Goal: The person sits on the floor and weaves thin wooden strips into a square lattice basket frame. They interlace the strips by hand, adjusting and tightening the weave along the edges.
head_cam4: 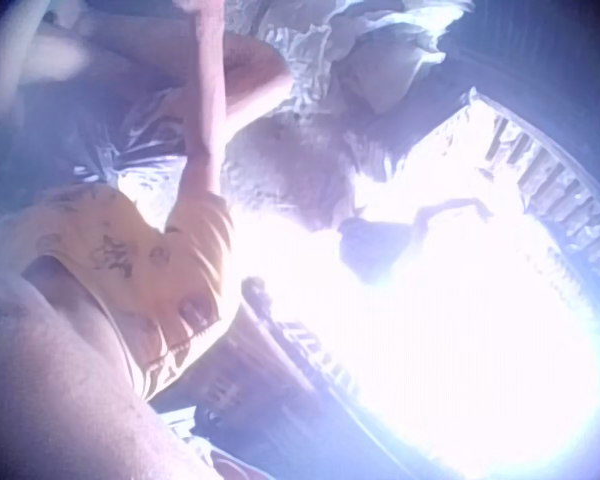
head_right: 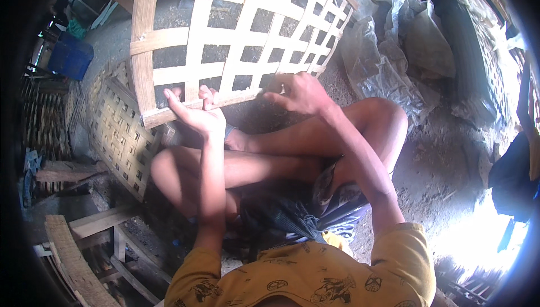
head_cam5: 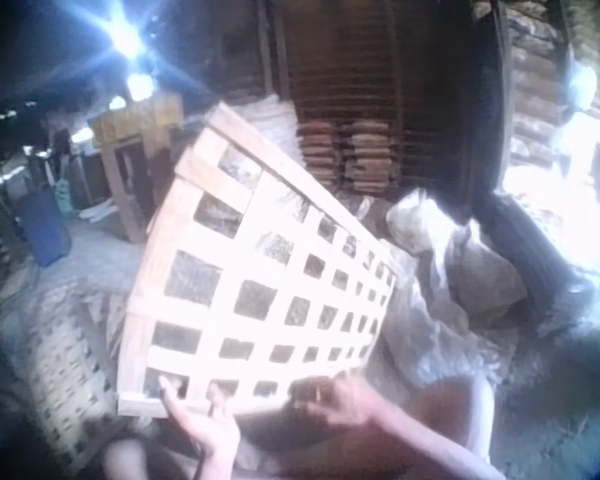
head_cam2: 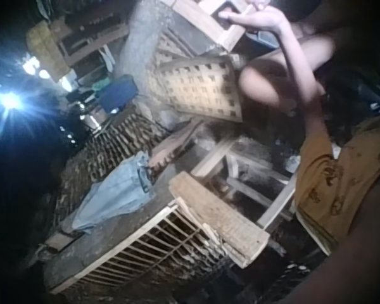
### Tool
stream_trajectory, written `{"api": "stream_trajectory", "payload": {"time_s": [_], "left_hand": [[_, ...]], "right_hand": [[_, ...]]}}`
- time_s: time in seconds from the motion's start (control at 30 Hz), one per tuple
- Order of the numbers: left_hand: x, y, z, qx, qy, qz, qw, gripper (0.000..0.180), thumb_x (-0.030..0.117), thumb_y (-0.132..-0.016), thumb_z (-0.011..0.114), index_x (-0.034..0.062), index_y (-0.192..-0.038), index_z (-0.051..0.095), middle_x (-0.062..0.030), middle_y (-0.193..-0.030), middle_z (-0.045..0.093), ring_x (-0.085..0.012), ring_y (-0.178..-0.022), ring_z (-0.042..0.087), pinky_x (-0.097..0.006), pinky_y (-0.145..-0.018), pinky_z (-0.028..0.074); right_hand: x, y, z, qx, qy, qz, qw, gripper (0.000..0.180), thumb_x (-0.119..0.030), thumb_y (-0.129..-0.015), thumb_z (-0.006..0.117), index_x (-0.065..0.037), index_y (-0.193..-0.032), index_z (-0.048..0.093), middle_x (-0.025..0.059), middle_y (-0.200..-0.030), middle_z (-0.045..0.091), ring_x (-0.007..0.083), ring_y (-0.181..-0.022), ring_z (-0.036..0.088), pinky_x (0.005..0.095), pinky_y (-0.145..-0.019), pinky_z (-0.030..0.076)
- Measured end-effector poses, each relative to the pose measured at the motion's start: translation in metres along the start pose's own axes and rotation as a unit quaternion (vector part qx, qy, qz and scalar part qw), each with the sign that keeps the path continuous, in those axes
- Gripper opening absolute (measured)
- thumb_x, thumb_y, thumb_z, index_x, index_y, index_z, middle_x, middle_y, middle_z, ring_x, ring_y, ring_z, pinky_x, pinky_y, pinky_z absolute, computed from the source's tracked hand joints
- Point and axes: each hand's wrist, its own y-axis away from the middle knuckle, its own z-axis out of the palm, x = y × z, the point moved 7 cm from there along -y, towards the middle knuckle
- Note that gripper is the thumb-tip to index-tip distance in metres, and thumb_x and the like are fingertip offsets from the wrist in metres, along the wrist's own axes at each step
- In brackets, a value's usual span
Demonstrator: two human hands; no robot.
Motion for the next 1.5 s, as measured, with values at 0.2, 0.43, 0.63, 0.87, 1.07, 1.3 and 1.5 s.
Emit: {"api": "stream_trajectory", "payload": {"time_s": [0.2,0.43,0.63,0.87,1.07,1.3,1.5], "left_hand": [[-0.003,-0.002,-0.003,-0.033,0.001,0.008,0.999,0.049,0.056,-0.105,0.048,0.0078,-0.097,0.050,-0.0058,-0.060,0.052,-0.0134,-0.045,0.043,-0.024,-0.046,0.035],[0.000,0.000,0.002,-0.018,-0.002,0.007,1.000,0.048,0.055,-0.106,0.046,0.0083,-0.095,0.050,-0.0049,-0.057,0.049,-0.0124,-0.043,0.039,-0.024,-0.046,0.036],[-0.001,-0.005,-0.003,-0.037,-0.035,0.027,0.998,0.049,0.062,-0.103,0.046,0.0126,-0.101,0.049,-0.0041,-0.058,0.048,-0.0112,-0.046,0.040,-0.023,-0.045,0.034],[-0.002,-0.001,0.001,-0.045,-0.023,0.003,0.999,0.048,0.061,-0.104,0.045,0.0131,-0.102,0.048,-0.0037,-0.058,0.048,-0.0108,-0.046,0.040,-0.023,-0.044,0.033],[-0.003,-0.002,-0.002,-0.032,-0.027,0.017,0.999,0.048,0.061,-0.105,0.042,0.0131,-0.100,0.047,-0.0033,-0.057,0.047,-0.0108,-0.044,0.039,-0.024,-0.045,0.035],[-0.002,0.002,0.004,-0.074,-0.038,0.040,0.996,0.051,0.061,-0.106,0.041,0.0118,-0.096,0.049,-0.0025,-0.056,0.047,-0.0105,-0.043,0.037,-0.024,-0.045,0.035],[-0.001,0.003,0.001,-0.061,-0.044,0.047,0.996,0.051,0.060,-0.106,0.042,0.0108,-0.095,0.049,-0.0019,-0.057,0.047,-0.0106,-0.044,0.039,-0.023,-0.045,0.036]], "right_hand": [[0.007,0.000,0.024,0.040,0.020,-0.058,0.997,0.035,-0.038,-0.098,0.068,-0.005,-0.089,0.068,0.0204,-0.068,0.065,0.0332,-0.065,0.069,0.0448,-0.062,0.052],[0.015,-0.005,0.019,-0.001,-0.276,0.027,0.961,0.022,-0.021,-0.100,0.060,-0.001,-0.103,0.069,0.0100,-0.083,0.073,0.0177,-0.075,0.069,0.0341,-0.071,0.056],[0.031,0.007,-0.036,-0.055,-0.155,0.102,0.981,0.024,-0.024,-0.087,0.071,0.000,-0.086,0.071,0.0066,-0.073,0.067,0.0148,-0.071,0.062,0.0331,-0.068,0.050],[0.059,0.001,-0.039,0.040,-0.123,0.095,0.987,0.035,-0.029,-0.106,0.052,0.000,-0.096,0.070,0.0062,-0.073,0.058,0.0100,-0.070,0.051,0.0311,-0.064,0.042],[0.019,0.001,-0.031,0.115,-0.183,0.025,0.976,0.040,-0.030,-0.111,0.044,-0.001,-0.094,0.066,0.0017,-0.064,0.043,0.0082,-0.064,0.042,0.0305,-0.060,0.036],[0.019,0.004,-0.029,0.157,-0.138,0.082,0.974,0.037,-0.027,-0.111,0.048,0.000,-0.097,0.068,0.0059,-0.062,0.048,0.0106,-0.060,0.045,0.0312,-0.057,0.040],[0.000,0.003,-0.023,0.139,-0.097,-0.008,0.986,0.029,-0.019,-0.107,0.055,0.003,-0.093,0.068,0.0172,-0.071,0.062,0.0298,-0.063,0.058,0.0411,-0.066,0.051]]}}
